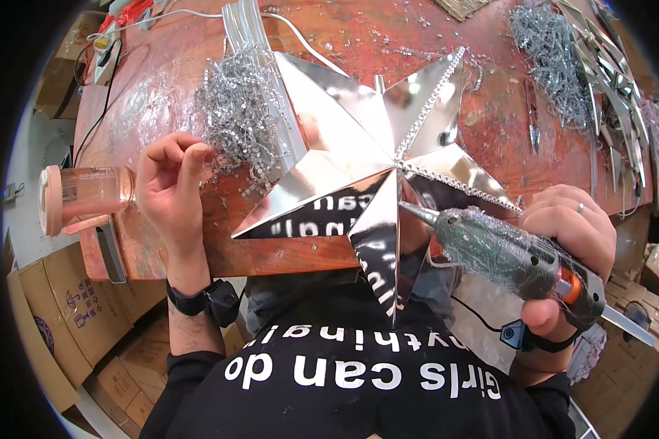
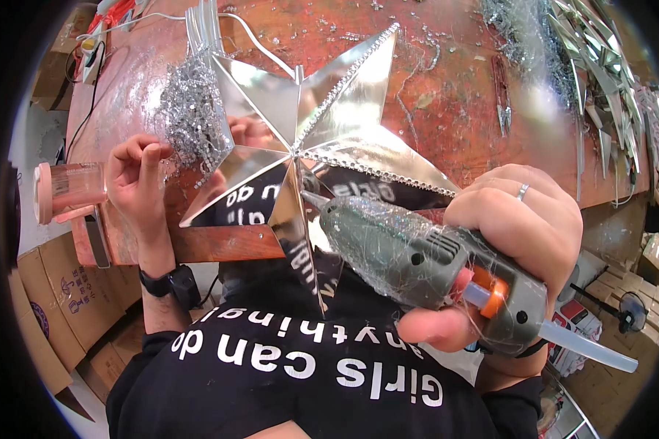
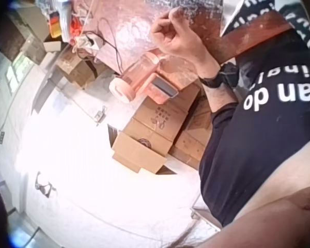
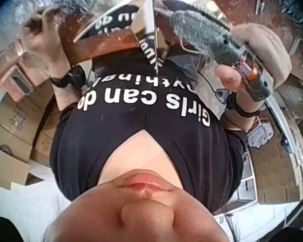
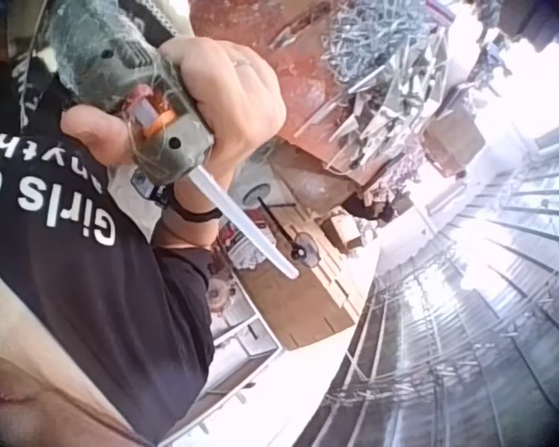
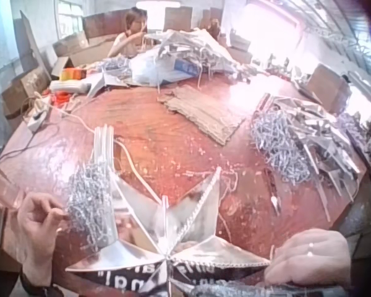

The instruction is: The person uses a hot glue gun to apply adhesive to the edges of a silver star-shaped decoration and attaches a string of small beads. They repeat this process along the perimeter of the star, pressing the beads into the glue to secure them.

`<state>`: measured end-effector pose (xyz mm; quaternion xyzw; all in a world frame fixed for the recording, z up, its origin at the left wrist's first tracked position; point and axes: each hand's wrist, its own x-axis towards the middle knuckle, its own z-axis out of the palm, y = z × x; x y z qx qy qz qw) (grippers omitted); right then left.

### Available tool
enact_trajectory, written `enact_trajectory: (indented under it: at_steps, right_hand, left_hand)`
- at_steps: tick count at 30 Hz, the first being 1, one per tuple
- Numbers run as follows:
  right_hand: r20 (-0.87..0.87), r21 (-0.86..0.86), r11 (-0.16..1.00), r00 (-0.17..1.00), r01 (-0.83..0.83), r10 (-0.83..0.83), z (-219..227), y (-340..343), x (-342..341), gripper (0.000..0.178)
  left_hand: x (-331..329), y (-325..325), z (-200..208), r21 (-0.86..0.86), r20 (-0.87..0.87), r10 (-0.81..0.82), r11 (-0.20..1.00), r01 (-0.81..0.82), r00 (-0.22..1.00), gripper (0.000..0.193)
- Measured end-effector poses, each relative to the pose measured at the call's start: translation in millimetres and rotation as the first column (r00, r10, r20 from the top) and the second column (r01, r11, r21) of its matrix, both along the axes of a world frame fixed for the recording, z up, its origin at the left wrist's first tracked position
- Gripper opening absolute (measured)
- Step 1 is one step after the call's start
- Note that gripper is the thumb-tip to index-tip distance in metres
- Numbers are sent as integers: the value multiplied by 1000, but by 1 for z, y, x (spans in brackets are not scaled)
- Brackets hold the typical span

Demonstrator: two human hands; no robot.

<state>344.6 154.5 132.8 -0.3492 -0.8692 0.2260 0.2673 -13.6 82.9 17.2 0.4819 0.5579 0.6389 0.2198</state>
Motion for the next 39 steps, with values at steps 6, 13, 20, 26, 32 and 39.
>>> enact_trajectory:
  at_steps: [6, 13, 20, 26, 32, 39]
  right_hand:
    - [27, 109, 987, 993, -115, 113, -1, 2, 3, 80]
    - [26, 89, 985, 989, -145, 144, -1, -4, 10, 86]
    - [-7, 84, 992, 995, -98, 99, -7, -8, 8, 88]
    - [32, 2, 987, 987, -161, 160, -2, -13, 16, 87]
    - [-63, 30, 980, 978, -199, 200, -14, -20, 20, 84]
    - [-88, -36, 984, 982, -173, 169, -17, -34, 26, 81]
  left_hand:
    - [-5, 4, -6, -58, -68, 135, 989, -139, 988, 9]
    - [-5, 4, -4, -83, -55, 150, 985, -155, 987, 10]
    - [-2, 5, 0, -100, -60, 163, 981, -168, 985, 11]
    - [-4, 5, -4, -74, -33, 184, 980, -186, 982, 11]
    - [-5, 1, -3, -100, -22, 163, 981, -165, 986, 11]
    - [-7, 0, -5, -77, 0, 118, 990, -118, 993, 9]
